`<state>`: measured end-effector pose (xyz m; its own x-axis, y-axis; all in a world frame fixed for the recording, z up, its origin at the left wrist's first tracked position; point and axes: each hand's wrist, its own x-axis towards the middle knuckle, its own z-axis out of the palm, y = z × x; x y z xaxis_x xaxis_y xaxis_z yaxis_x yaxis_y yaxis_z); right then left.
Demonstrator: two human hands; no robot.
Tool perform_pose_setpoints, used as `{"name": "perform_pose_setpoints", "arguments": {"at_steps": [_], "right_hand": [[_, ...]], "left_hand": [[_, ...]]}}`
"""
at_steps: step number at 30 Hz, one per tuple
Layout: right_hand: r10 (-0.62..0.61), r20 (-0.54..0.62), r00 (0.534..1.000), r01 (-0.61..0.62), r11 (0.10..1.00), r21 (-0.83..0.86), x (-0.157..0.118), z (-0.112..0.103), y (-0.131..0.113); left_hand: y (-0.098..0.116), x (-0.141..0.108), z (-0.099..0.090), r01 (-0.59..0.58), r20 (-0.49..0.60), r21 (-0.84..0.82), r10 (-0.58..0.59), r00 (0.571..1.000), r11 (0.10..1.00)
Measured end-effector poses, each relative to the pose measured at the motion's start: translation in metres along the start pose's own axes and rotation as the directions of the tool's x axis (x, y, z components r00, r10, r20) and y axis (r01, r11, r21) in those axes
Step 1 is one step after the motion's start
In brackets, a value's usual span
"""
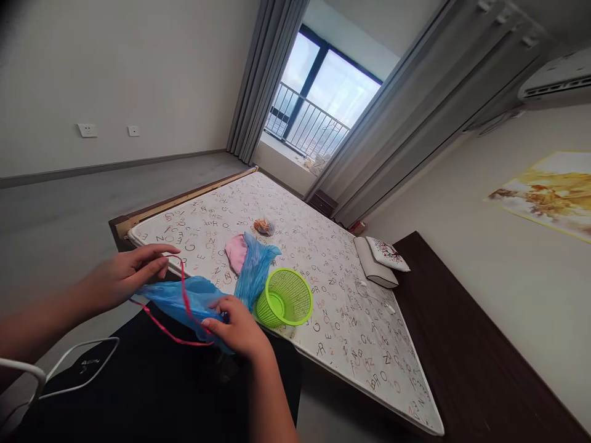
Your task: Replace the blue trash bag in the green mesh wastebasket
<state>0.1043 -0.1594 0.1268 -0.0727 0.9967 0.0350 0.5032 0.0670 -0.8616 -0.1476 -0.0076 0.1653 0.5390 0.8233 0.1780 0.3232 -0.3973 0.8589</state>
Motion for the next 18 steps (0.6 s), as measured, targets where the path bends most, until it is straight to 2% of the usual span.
{"name": "perform_pose_setpoints", "arguments": {"at_steps": [2,4,7,9,12,13,15,17,18], "right_hand": [[0.041,0.033,0.999,-0.046,0.988,0.145,0.0,0.0,0.001],[0.122,0.043,0.992,-0.13,0.936,0.328,0.002,0.004,0.008],[0.219,0.036,0.975,-0.203,0.815,0.543,0.005,0.011,0.022],[0.252,0.03,0.967,-0.221,0.776,0.591,0.006,0.014,0.027],[0.268,-0.001,0.964,-0.227,0.819,0.527,0.008,0.016,0.026],[0.257,-0.013,0.966,-0.221,0.855,0.469,0.009,0.017,0.024],[0.226,-0.034,0.973,-0.205,0.926,0.316,0.011,0.018,0.019],[0.176,-0.129,0.976,-0.162,0.98,0.116,0.014,0.02,0.013],[0.133,-0.202,0.97,-0.137,0.991,-0.004,0.015,0.021,0.01]], "left_hand": [[-0.001,0.0,-0.002,0.002,-0.02,0.016,-0.001,1.0,1.0],[0.0,0.001,-0.004,-0.01,-0.01,0.063,0.011,1.0,0.998],[0.002,0.001,-0.008,-0.085,0.074,0.172,0.073,0.995,0.981],[0.002,0.003,-0.012,-0.146,0.125,0.218,0.121,0.985,0.965],[-0.001,0.004,-0.015,-0.134,0.104,0.252,0.111,0.988,0.958],[-0.002,0.003,-0.014,-0.1,0.052,0.254,0.09,0.995,0.962],[-0.004,-0.001,-0.006,-0.044,-0.134,0.254,0.08,0.988,0.966],[-0.004,-0.011,0.009,-0.106,-0.332,0.29,0.204,0.921,0.951],[-0.004,-0.016,0.019,-0.207,-0.365,0.329,0.326,0.872,0.922]]}}
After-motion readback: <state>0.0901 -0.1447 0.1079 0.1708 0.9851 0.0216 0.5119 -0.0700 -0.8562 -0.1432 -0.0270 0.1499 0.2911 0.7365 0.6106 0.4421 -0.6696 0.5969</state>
